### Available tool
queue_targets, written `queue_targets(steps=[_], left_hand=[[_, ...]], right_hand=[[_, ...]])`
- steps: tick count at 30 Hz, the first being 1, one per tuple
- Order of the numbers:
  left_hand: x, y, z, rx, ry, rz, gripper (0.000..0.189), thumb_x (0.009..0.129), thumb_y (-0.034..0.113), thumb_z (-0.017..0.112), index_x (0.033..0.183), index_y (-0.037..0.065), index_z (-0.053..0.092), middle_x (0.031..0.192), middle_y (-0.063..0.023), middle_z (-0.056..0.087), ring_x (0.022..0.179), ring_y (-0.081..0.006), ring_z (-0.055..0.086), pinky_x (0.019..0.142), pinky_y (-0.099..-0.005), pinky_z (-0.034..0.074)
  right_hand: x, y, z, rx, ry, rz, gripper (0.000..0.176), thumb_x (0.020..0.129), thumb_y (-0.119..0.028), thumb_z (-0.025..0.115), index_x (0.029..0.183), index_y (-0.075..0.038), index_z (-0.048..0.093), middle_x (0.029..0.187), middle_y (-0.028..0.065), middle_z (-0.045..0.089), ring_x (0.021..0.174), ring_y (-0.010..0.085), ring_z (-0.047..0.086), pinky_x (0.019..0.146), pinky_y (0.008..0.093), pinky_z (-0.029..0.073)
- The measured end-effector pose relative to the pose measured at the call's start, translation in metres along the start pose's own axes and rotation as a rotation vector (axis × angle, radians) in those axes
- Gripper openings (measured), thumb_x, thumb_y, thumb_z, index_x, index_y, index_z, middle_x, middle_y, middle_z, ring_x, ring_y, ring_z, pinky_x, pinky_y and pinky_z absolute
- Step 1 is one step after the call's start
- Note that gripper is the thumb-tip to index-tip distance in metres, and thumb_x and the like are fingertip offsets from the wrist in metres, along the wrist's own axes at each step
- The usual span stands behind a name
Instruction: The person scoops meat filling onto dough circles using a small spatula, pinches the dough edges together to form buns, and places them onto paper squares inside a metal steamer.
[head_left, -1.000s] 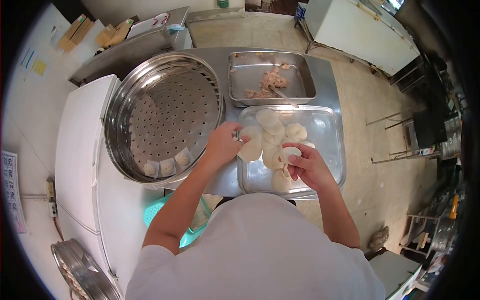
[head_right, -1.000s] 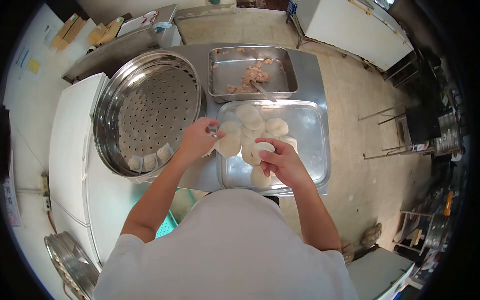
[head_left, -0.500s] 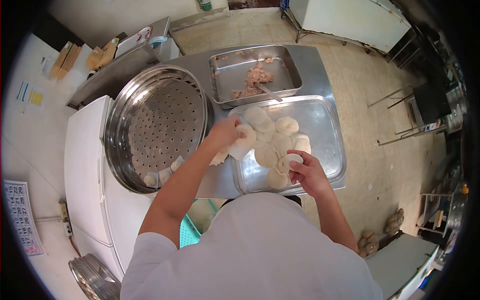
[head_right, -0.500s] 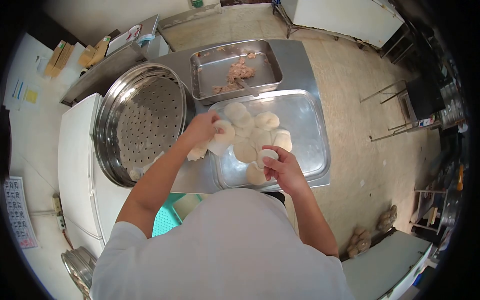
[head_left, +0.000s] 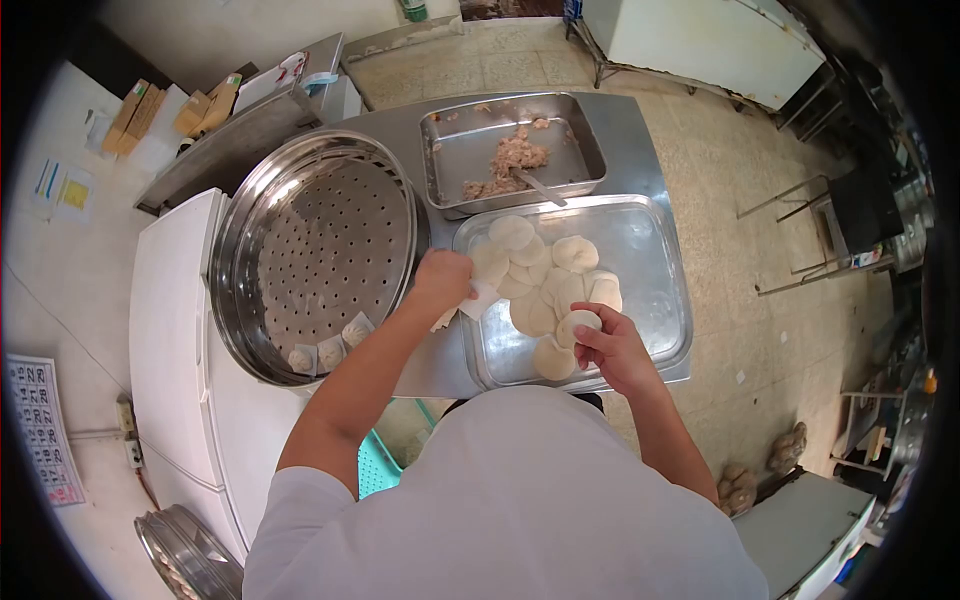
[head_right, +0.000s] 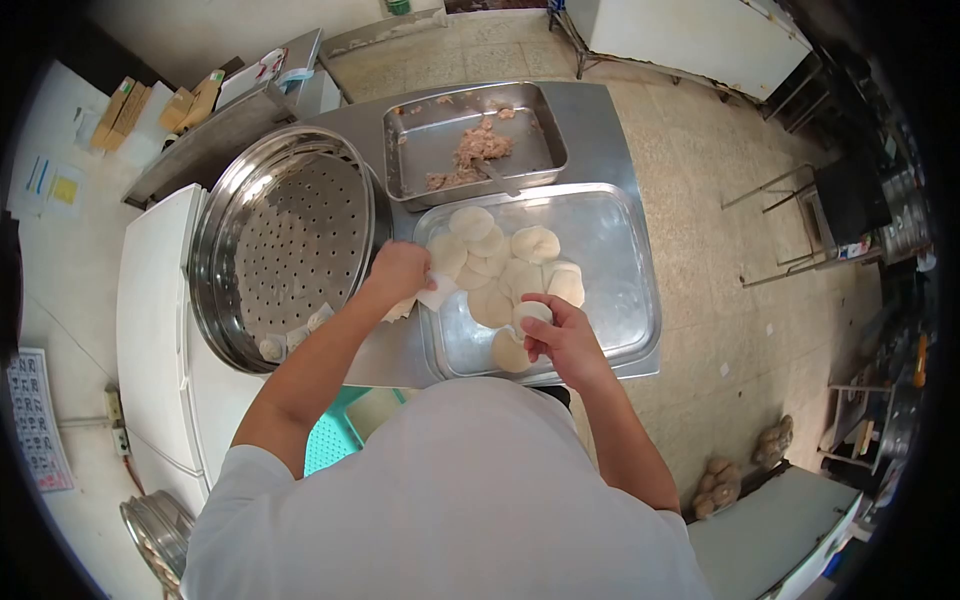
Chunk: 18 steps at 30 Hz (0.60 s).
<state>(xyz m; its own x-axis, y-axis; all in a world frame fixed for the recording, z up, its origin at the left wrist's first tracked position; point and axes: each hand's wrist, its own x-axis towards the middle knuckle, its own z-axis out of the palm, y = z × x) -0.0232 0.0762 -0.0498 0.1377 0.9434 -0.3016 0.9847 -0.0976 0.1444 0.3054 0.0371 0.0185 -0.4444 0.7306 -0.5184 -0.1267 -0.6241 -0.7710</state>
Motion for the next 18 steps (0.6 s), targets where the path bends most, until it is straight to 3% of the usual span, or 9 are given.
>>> queue_targets(steps=[7, 13, 18], left_hand=[[-0.010, 0.005, -0.003, -0.275, 0.033, -0.085, 0.013, 0.080, 0.021, 0.078, 0.090, 0.013, 0.077, 0.092, -0.0114, 0.075, 0.097, -0.0327, 0.071, 0.095, -0.0482, 0.049], [-0.011, -0.004, 0.015, -0.229, 0.137, -0.040, 0.024, 0.082, 0.009, 0.067, 0.105, 0.010, 0.073, 0.092, -0.0162, 0.075, 0.094, -0.0343, 0.071, 0.093, -0.0478, 0.050], [-0.023, 0.004, 0.002, -0.299, 0.199, -0.094, 0.032, 0.080, 0.004, 0.064, 0.111, 0.007, 0.071, 0.093, -0.0150, 0.075, 0.090, -0.0355, 0.071, 0.086, -0.0457, 0.053]], right_hand=[[0.001, 0.002, 0.008, -0.054, 0.011, 0.000, 0.041, 0.096, -0.010, 0.071, 0.133, 0.002, 0.057, 0.088, 0.0048, 0.065, 0.067, 0.0110, 0.063, 0.057, 0.0264, 0.053], [0.005, 0.013, 0.014, -0.096, -0.025, 0.004, 0.041, 0.095, -0.011, 0.072, 0.132, 0.003, 0.058, 0.090, 0.0049, 0.065, 0.067, 0.0112, 0.063, 0.058, 0.0274, 0.054], [0.006, 0.016, 0.018, -0.110, -0.026, 0.003, 0.042, 0.094, -0.010, 0.072, 0.132, 0.003, 0.058, 0.087, 0.0056, 0.066, 0.066, 0.0115, 0.063, 0.057, 0.0277, 0.054]])
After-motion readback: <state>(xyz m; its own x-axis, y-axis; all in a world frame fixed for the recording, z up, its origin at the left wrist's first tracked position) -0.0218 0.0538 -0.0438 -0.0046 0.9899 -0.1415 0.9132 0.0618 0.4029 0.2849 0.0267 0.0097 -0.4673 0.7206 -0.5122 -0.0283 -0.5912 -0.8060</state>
